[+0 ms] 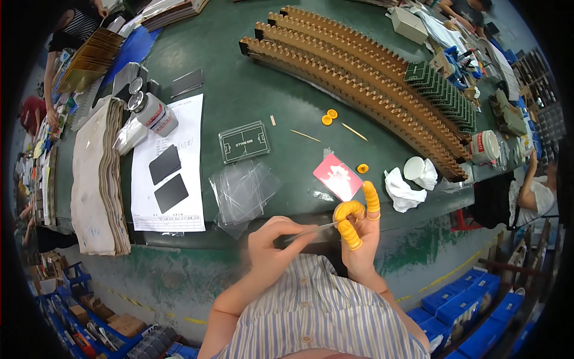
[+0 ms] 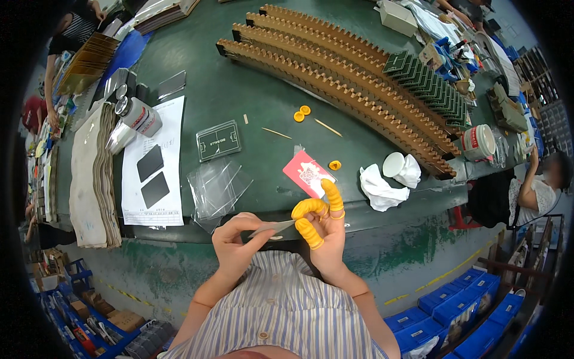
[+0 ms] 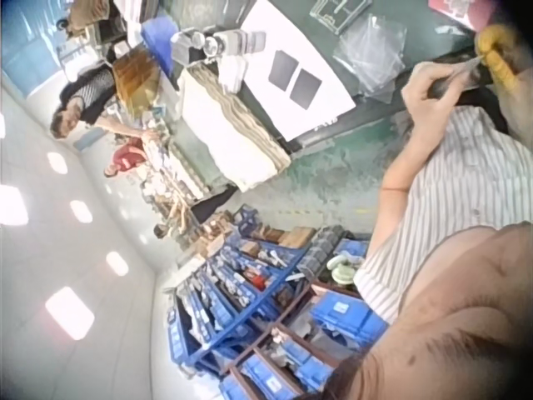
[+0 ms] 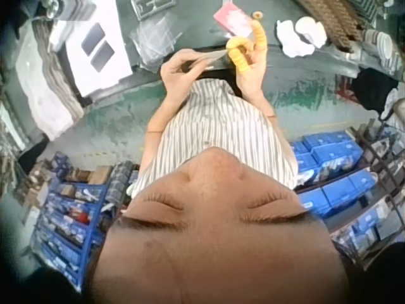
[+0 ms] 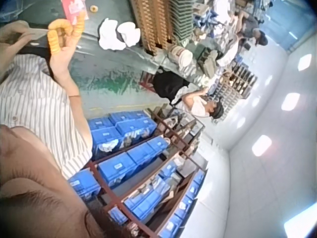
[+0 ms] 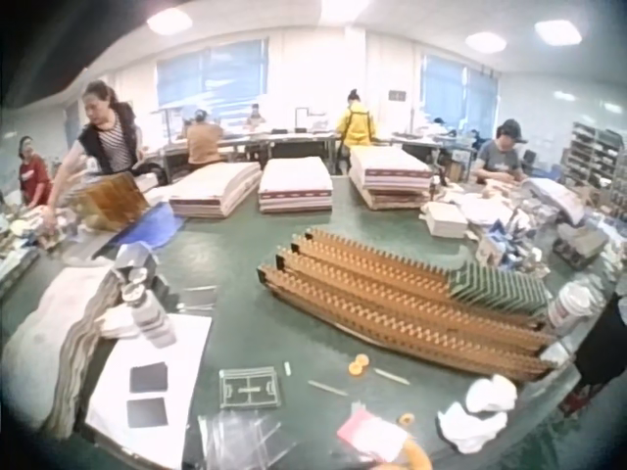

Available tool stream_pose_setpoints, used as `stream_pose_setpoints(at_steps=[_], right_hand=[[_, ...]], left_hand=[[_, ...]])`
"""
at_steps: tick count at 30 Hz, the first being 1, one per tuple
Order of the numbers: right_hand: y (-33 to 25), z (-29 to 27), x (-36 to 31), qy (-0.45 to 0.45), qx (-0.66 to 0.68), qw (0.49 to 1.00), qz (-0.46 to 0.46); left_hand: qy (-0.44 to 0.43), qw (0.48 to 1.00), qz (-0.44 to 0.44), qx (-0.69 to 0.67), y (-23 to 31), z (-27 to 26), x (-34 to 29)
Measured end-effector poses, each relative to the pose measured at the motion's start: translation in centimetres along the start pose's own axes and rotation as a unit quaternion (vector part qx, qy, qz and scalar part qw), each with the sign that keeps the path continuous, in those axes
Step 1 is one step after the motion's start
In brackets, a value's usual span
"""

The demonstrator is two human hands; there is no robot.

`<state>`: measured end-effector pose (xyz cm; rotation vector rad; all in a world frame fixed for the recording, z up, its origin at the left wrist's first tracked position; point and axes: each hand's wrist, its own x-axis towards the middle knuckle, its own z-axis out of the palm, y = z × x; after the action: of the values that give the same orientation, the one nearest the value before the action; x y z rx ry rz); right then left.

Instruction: The person wipes the surface of small rectangular cards with a white cloth. They handle the cards one by one, turning them over to clean both sides, and place them into a pile on the table.

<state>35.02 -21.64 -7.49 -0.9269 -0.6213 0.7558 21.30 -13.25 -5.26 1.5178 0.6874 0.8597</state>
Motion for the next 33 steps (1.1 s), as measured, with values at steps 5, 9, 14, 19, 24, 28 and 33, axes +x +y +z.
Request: stream_pose_setpoints(at_steps=[5, 9, 14, 19, 24, 28, 33], right_hand=[[0.1, -0.6, -0.5, -0.014, -0.286, 0.940, -0.186], [-0.8, -0.4, -0.9, -0.026, -0.405, 0.889, -0.212], [-1.2, 0.3, -0.9, -0.057, -0.457, 0.859, -0.224], [-1.6, 0.5, -0.9, -0.062, -0.464, 0.854, -0.229], [-1.9, 0.6, -0.9, -0.075, -0.491, 0.837, -0.230], [-1.8, 0.5, -0.8, -0.079, -0.511, 0.824, -0.231], [-1.7, 0.5, -0.9, -0.066, -0.494, 0.836, -0.230]], left_hand=[[0.026, 0.992, 0.105, 0.071, -0.2, -0.9, 0.2], [0.024, 0.983, 0.149, 0.107, 0.2, -1.3, 0.3], [0.016, 0.978, 0.171, 0.117, 0.0, -1.4, 0.1], [0.014, 0.976, 0.178, 0.122, -0.1, -1.4, 0.1], [0.013, 0.976, 0.178, 0.127, 0.0, -1.4, 0.0], [0.016, 0.976, 0.178, 0.125, -0.1, -1.4, 0.0], [0.017, 0.977, 0.177, 0.121, -0.2, -1.4, 0.0]])
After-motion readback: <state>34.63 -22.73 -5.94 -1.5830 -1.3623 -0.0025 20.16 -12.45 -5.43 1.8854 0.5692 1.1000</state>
